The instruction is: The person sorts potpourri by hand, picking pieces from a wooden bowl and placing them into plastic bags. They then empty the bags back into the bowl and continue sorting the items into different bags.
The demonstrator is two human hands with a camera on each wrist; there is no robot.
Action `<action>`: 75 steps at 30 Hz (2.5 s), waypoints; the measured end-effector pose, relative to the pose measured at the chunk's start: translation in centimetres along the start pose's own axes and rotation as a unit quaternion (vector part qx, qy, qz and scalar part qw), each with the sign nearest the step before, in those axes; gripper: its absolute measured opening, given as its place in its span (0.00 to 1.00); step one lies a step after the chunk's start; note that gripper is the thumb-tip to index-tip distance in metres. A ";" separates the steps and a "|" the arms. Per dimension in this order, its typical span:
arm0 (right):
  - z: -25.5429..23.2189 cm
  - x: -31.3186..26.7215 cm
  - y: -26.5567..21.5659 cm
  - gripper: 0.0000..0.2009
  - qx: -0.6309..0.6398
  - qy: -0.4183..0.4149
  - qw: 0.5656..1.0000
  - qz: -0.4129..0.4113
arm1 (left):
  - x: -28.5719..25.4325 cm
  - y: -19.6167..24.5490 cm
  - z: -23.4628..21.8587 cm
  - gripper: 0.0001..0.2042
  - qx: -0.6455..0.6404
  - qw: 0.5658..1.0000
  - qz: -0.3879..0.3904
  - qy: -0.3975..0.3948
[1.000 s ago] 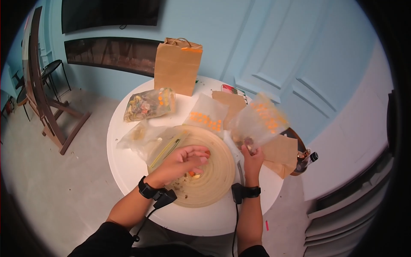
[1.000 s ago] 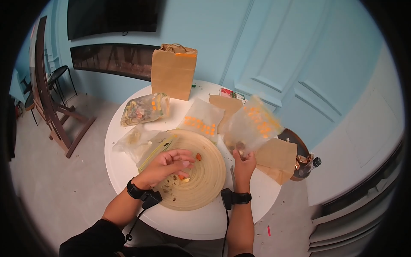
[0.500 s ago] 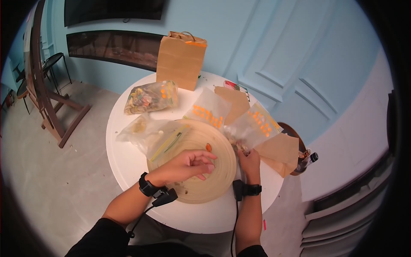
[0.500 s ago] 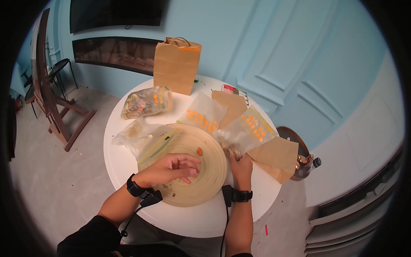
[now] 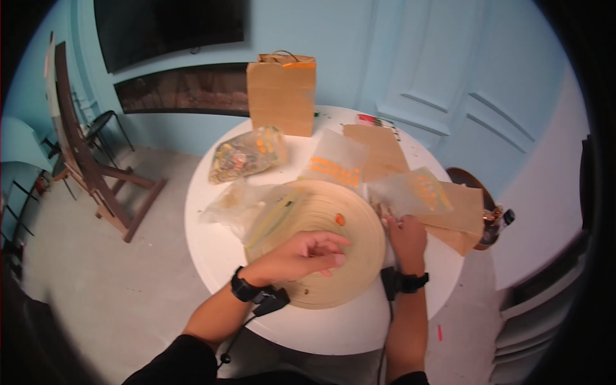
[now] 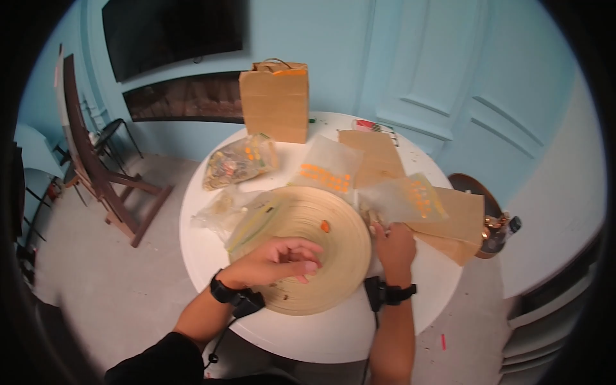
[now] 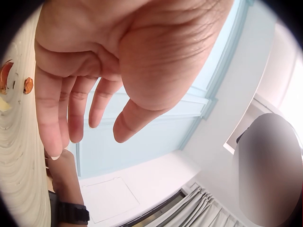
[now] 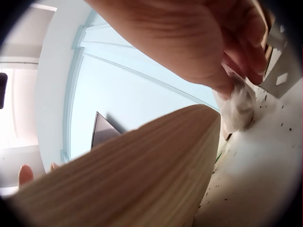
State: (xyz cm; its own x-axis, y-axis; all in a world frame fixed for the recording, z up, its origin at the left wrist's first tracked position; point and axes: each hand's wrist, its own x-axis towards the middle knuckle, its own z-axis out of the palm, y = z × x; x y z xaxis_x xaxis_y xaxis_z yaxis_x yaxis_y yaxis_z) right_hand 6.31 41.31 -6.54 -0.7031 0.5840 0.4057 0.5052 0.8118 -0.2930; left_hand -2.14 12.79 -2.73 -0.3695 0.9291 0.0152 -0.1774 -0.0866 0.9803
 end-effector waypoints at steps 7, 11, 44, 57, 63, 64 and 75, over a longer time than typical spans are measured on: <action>-2.0 -0.7 -1.5 0.28 -0.066 0.023 0.997 0.043 | 0.3 -0.6 0.0 0.20 0.050 0.998 -0.005 -0.036; -2.8 -0.7 -2.9 0.28 0.010 0.093 0.996 0.017 | 0.0 0.1 0.2 0.19 0.043 0.998 -0.029 -0.031; -1.6 -1.6 -4.7 0.19 0.095 -0.001 0.995 -0.040 | 6.5 7.1 -23.6 0.17 0.535 0.744 -0.142 0.374; -1.9 -1.7 -5.2 0.18 0.123 0.004 0.990 -0.062 | 2.8 15.0 -23.3 0.15 0.234 0.817 0.170 0.498; -2.4 -2.0 -5.7 0.14 0.213 0.070 0.972 -0.072 | 0.7 19.0 -14.8 0.15 0.236 0.832 0.181 0.469; -2.5 -2.0 -5.9 0.13 0.251 0.098 0.959 -0.091 | 0.4 19.0 -13.8 0.15 0.233 0.839 0.178 0.458; -4.8 -3.7 -6.6 0.47 0.306 0.158 0.872 -0.348 | -4.6 10.0 -0.8 0.16 0.152 0.927 0.045 0.340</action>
State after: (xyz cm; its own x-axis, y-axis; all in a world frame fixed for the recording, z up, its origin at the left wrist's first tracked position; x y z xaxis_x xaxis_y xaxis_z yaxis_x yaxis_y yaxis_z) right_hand 7.95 33.80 -1.99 -0.5115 -0.0004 0.8593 -0.4177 0.8740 -0.2482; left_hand -2.97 7.37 6.83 -0.8785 0.4722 0.0727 0.1084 0.0489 0.9929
